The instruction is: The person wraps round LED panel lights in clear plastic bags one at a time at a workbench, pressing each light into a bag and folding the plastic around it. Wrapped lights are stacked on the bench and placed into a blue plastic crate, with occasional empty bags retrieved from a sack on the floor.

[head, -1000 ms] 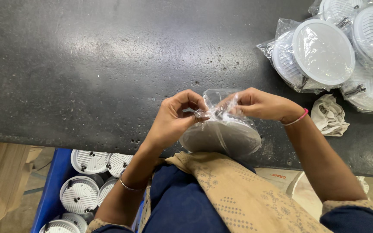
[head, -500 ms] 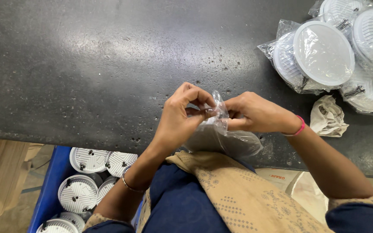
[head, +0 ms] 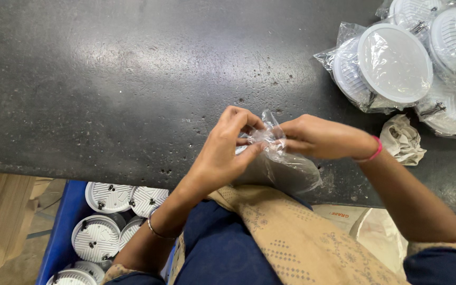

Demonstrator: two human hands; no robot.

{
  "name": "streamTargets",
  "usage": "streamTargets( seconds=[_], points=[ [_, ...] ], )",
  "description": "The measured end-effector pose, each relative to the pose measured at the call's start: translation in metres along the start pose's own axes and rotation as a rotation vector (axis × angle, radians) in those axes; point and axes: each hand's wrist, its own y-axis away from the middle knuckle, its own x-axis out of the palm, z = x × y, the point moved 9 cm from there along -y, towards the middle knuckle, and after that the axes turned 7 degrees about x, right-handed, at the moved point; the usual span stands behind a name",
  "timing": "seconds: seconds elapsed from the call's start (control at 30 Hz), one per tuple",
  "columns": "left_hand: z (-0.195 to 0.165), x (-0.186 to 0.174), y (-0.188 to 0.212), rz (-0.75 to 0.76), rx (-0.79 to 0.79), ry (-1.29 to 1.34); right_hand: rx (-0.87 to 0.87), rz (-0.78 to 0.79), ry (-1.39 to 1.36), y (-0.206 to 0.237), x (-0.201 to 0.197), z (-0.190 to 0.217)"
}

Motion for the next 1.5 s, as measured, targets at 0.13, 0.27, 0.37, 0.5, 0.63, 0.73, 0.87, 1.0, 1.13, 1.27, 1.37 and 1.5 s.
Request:
streamTargets(
  seconds=[0.13,0.27,0.37,0.5,0.63,0.73,0.87,1.0,1.13,1.27,1.37,1.5],
  points=[
    [0.013,-0.002,0.001,0.001,-0.048,0.129,0.006,0.024,-0.052,-0.006,-0.006,-0.011],
    [0.026,-0.001,0.003,-0.059,-0.135,0.367,0.071,0.062,-0.115,-0.012,-0.006,-0.027],
    [0.018,-0.005,0.003,-0.065,-0.055,0.28,0.043,0.046,-0.129,-0.015,-0.007,-0.03],
    [-0.007,-0.007,0.001,-0.022,0.162,-0.222,0.085,0.034,-0.061,-0.019,-0.009,-0.036],
    [-0.003,0.003,0.0,0.055,0.092,0.024,0.026,0.059,-0.114,-0.022,-0.01,-0.027],
    [-0.003,0.006,0.0,0.09,0.066,0.143,0.053,0.08,-0.084,-0.022,-0.009,-0.022],
    [-0.009,-0.007,-0.001,0.014,0.078,0.009,0.062,0.038,-0.016,-0.02,-0.015,-0.012],
    [-0.006,-0.019,0.0,-0.03,-0.073,-0.018,-0.088,-0.067,0.138,-0.016,-0.02,0.008],
    [-0.003,-0.02,-0.005,0.054,-0.075,-0.082,-0.052,-0.086,0.087,-0.017,-0.018,0.003],
    [0.011,-0.014,-0.016,0.07,-0.047,-0.19,-0.089,-0.107,0.025,-0.02,-0.011,-0.002],
    [0.008,-0.004,-0.023,-0.006,0.045,-0.201,-0.116,-0.13,-0.04,-0.022,-0.007,-0.009],
    [-0.009,0.014,-0.014,0.007,0.127,-0.256,-0.075,-0.133,-0.185,-0.017,-0.006,-0.025]
  ],
)
